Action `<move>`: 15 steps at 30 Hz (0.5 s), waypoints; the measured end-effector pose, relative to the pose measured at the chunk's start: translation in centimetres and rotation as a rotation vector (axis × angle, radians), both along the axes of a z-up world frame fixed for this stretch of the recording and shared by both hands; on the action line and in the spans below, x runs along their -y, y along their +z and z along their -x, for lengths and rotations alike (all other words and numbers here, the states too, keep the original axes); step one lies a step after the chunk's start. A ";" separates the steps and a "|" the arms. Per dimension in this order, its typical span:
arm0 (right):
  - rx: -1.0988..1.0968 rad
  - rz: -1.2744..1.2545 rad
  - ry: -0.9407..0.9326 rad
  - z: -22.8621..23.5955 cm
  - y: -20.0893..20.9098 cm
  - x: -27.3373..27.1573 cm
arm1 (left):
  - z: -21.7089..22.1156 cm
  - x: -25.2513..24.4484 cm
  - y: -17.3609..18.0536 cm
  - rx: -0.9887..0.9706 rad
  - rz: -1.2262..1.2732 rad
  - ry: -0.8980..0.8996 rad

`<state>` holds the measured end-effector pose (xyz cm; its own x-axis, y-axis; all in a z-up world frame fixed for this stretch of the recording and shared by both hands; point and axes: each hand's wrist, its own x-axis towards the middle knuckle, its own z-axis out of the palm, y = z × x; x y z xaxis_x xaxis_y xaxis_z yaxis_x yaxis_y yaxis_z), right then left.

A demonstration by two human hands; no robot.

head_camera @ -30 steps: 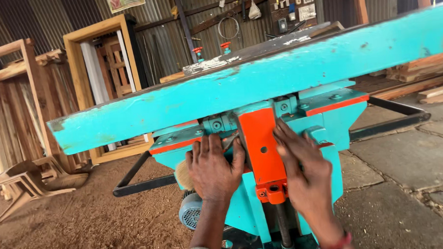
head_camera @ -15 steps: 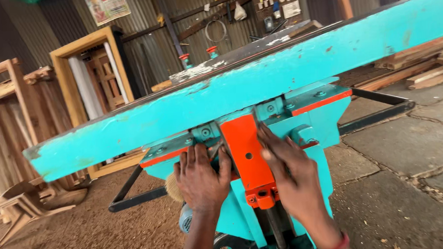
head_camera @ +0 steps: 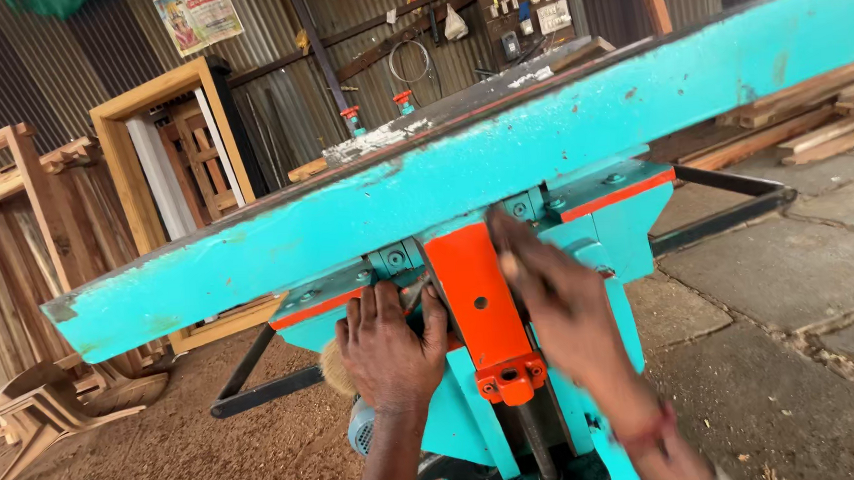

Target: The person uses a brush and a scraper to clean the underside of a teal and orange woodworking machine. They repeatedly scrub the metal surfaces and scrape off debris, focusing on the area around the central orange component and the motor housing.

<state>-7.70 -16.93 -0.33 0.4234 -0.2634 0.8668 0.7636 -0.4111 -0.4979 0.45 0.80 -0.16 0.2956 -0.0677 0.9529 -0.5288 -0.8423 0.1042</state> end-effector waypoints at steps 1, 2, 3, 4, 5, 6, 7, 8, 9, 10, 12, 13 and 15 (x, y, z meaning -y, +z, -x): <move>0.020 0.035 -0.066 0.1 -0.2 -0.2 | 0.0 0.1 0.1 0.019 0.007 0.004; 0.038 0.068 -0.127 0.2 -0.6 -0.5 | 0.1 0.1 0.0 0.036 0.013 0.013; 0.058 0.102 -0.189 0.1 -0.9 -0.6 | 0.2 0.1 -0.1 0.054 0.019 0.021; 0.038 0.026 -0.094 -0.3 -0.8 -0.5 | 0.3 0.1 -0.2 0.035 0.015 0.015; 0.020 -0.050 0.002 -1.0 -0.2 -0.2 | 0.4 0.0 -0.3 0.016 0.011 0.008; 0.005 -0.117 0.095 -1.3 0.5 0.0 | 0.4 0.1 -0.1 0.000 0.015 0.000; -0.022 -0.065 -0.005 -0.7 0.2 -0.1 | 0.5 0.2 0.2 -0.015 0.008 0.000; -0.051 -0.007 -0.101 0.2 -0.5 -0.5 | 0.5 0.1 0.2 -0.033 0.006 0.004; -0.080 0.051 -0.196 0.7 -0.8 -0.8 | 0.5 0.1 0.2 -0.050 0.004 0.007; -0.063 0.037 -0.171 0.5 -0.4 -0.8 | 0.6 -0.1 0.1 -0.027 0.014 0.002; -0.024 0.003 -0.126 -0.5 0.9 -0.3 | 0.4 0.1 0.2 0.023 0.028 -0.016; -0.006 -0.017 -0.095 -0.7 1.1 -0.2 | 0.2 0.2 0.4 0.028 0.018 -0.012; 0.013 -0.045 -0.031 -0.7 0.9 -0.3 | 0.4 0.2 0.1 0.021 0.008 -0.004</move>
